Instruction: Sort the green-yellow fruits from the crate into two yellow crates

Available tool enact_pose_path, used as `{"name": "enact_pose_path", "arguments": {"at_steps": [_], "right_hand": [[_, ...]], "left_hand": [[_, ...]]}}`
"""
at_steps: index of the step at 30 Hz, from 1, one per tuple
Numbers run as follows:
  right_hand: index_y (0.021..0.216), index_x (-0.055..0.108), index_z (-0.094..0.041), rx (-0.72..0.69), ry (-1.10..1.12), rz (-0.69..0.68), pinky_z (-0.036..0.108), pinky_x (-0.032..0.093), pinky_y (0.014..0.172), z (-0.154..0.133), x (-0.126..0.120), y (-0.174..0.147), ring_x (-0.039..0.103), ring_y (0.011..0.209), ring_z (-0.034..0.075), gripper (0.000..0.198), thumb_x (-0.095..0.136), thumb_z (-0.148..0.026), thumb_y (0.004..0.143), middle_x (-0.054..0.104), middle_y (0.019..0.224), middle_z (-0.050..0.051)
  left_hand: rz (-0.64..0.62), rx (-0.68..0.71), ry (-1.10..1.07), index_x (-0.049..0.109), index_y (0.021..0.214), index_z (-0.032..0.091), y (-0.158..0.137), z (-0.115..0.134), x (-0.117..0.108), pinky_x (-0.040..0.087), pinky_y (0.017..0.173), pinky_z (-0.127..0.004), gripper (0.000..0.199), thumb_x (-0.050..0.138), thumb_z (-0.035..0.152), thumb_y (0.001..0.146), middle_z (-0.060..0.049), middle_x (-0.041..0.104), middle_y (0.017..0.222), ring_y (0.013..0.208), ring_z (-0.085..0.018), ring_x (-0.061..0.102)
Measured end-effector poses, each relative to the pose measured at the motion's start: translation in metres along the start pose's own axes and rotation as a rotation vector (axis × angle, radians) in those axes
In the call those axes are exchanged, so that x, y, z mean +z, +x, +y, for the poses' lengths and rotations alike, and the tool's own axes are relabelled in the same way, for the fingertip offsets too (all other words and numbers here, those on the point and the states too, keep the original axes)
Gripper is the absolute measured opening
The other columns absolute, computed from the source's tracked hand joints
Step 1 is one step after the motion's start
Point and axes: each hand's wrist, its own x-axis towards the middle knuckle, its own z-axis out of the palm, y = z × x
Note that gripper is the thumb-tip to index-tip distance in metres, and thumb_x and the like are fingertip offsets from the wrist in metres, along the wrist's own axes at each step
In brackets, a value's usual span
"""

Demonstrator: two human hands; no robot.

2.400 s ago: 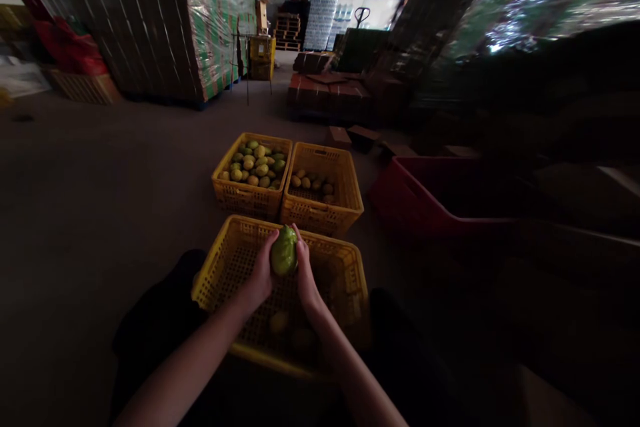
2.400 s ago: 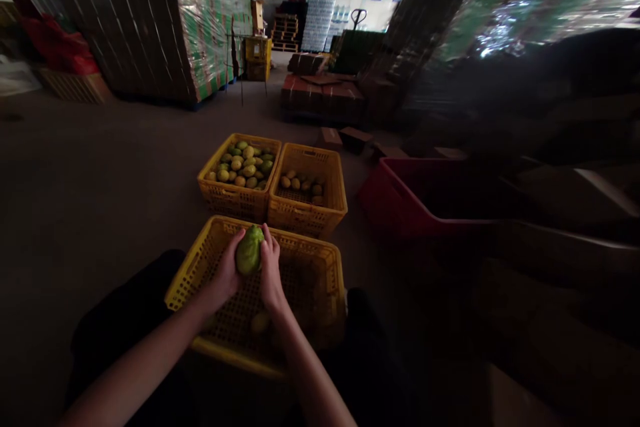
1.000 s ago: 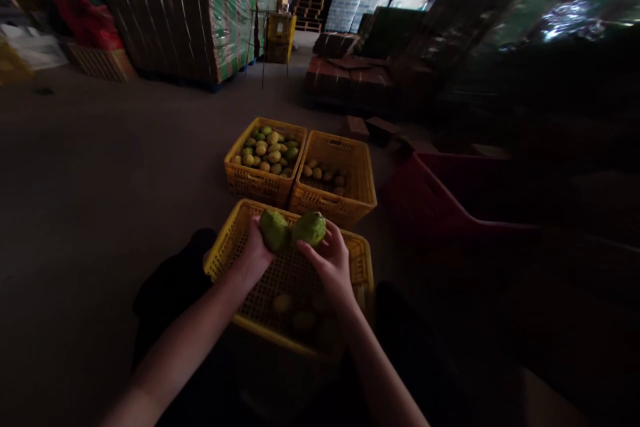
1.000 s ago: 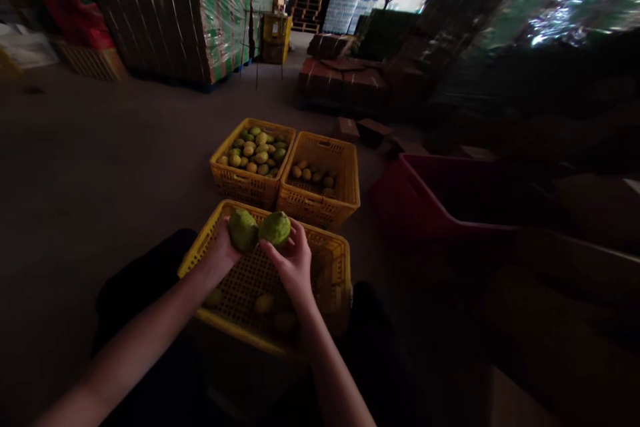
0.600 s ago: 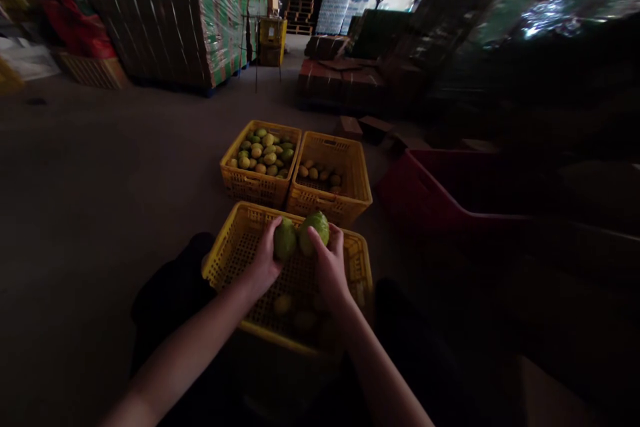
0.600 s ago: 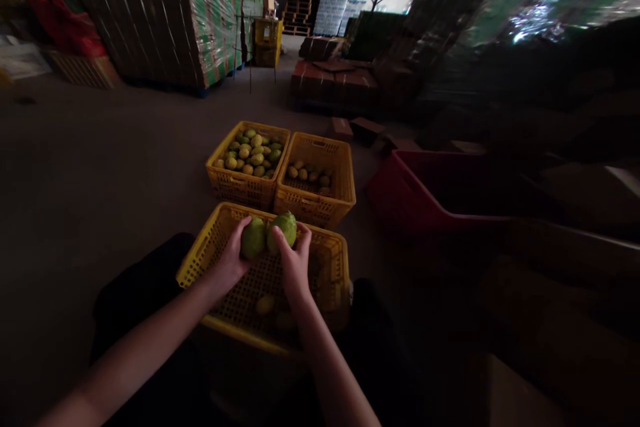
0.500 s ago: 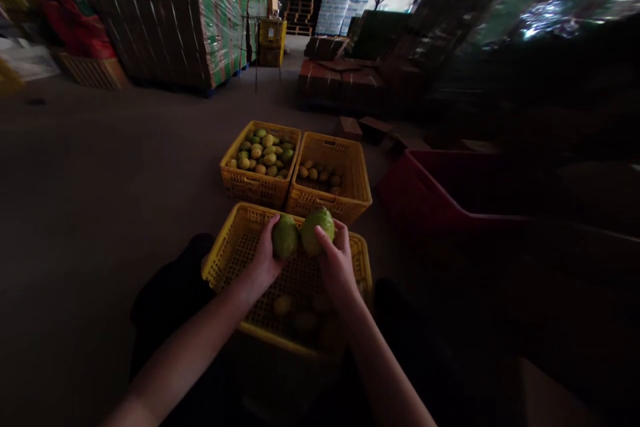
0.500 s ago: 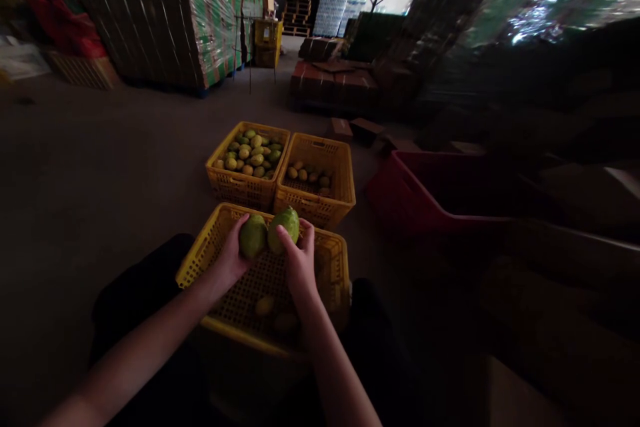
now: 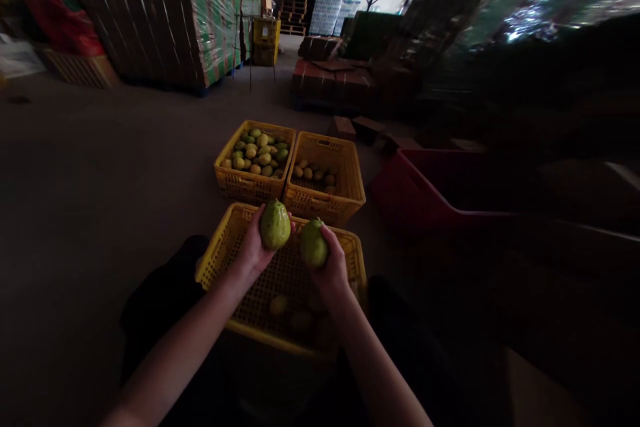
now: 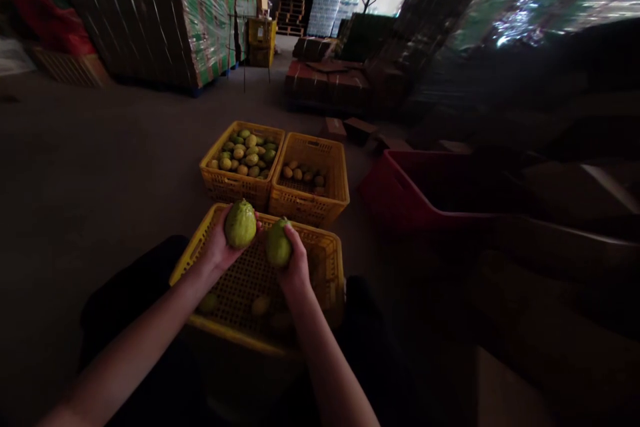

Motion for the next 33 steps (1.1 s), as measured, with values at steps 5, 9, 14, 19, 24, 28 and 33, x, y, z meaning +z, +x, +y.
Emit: {"name": "enact_pose_path", "arguments": {"at_steps": [5, 9, 14, 19, 24, 28, 33], "right_hand": [[0.077, 0.062, -0.019, 0.077, 0.074, -0.141, 0.026, 0.052, 0.040, 0.001, -0.002, -0.003, 0.066, 0.054, 0.018, 0.022, 0.067, -0.039, 0.069, 0.068, 0.061, 0.001], [0.080, 0.066, -0.017, 0.099, 0.099, -0.316, 0.026, 0.051, 0.040, -0.006, -0.003, -0.010, 0.069, 0.067, 0.022, 0.032, 0.065, -0.045, 0.067, 0.069, 0.066, 0.006], [0.086, 0.066, -0.021, 0.132, 0.168, -0.184, 0.025, 0.054, 0.050, -0.011, 0.004, -0.013, 0.066, 0.062, 0.016, 0.027, 0.063, -0.045, 0.074, 0.073, 0.076, 0.002], [0.095, 0.066, -0.025, 0.196, 0.140, -0.122, 0.027, 0.055, 0.052, -0.008, 0.004, -0.008, 0.066, 0.061, 0.015, 0.025, 0.062, -0.044, 0.079, 0.074, 0.082, 0.001], [0.084, 0.066, -0.019, 0.202, 0.153, -0.052, 0.032, 0.060, 0.069, -0.002, 0.002, -0.006, 0.071, 0.077, 0.019, 0.017, 0.068, -0.033, 0.075, 0.075, 0.081, 0.003], [0.080, 0.065, -0.019, 0.231, 0.162, 0.034, 0.029, 0.061, 0.066, 0.000, 0.004, -0.002, 0.071, 0.070, 0.016, 0.014, 0.066, -0.032, 0.078, 0.074, 0.074, 0.001], [0.084, 0.065, -0.018, 0.234, 0.090, 0.015, 0.027, 0.061, 0.060, 0.003, 0.003, 0.002, 0.072, 0.075, 0.019, 0.027, 0.068, -0.044, 0.077, 0.074, 0.076, 0.005]], "left_hand": [[-0.174, -0.077, 0.065, 0.067, 0.077, 0.010, -0.008, 0.003, -0.005, 0.054, 0.056, -0.029, 0.041, 0.039, 0.038, 0.090, -0.009, 0.067, 0.069, 0.057, -0.017, 0.063], [-0.311, -0.131, 0.091, 0.067, 0.079, 0.008, -0.013, 0.007, -0.006, 0.052, 0.053, -0.028, 0.048, 0.033, 0.040, 0.091, -0.009, 0.065, 0.067, 0.055, -0.016, 0.061], [-0.189, -0.151, -0.081, 0.066, 0.097, 0.012, -0.008, 0.005, -0.005, 0.057, 0.065, -0.030, 0.038, 0.039, 0.038, 0.092, -0.009, 0.070, 0.085, 0.072, -0.018, 0.067], [0.071, -0.153, -0.285, 0.063, 0.101, 0.016, 0.008, 0.001, -0.011, 0.059, 0.069, -0.032, 0.028, 0.046, 0.035, 0.090, -0.008, 0.067, 0.082, 0.082, -0.020, 0.067], [0.296, -0.113, -0.229, 0.060, 0.095, 0.015, 0.018, -0.001, -0.020, 0.059, 0.062, -0.030, 0.028, 0.047, 0.039, 0.089, -0.008, 0.064, 0.077, 0.073, -0.019, 0.065], [0.340, -0.142, -0.169, 0.059, 0.096, 0.015, 0.020, -0.002, -0.022, 0.058, 0.058, -0.029, 0.029, 0.044, 0.039, 0.091, -0.007, 0.062, 0.075, 0.070, -0.018, 0.064], [0.282, -0.235, -0.060, 0.060, 0.098, 0.011, 0.016, -0.005, -0.021, 0.055, 0.054, -0.028, 0.038, 0.037, 0.040, 0.093, -0.011, 0.064, 0.076, 0.067, -0.020, 0.063]]}}
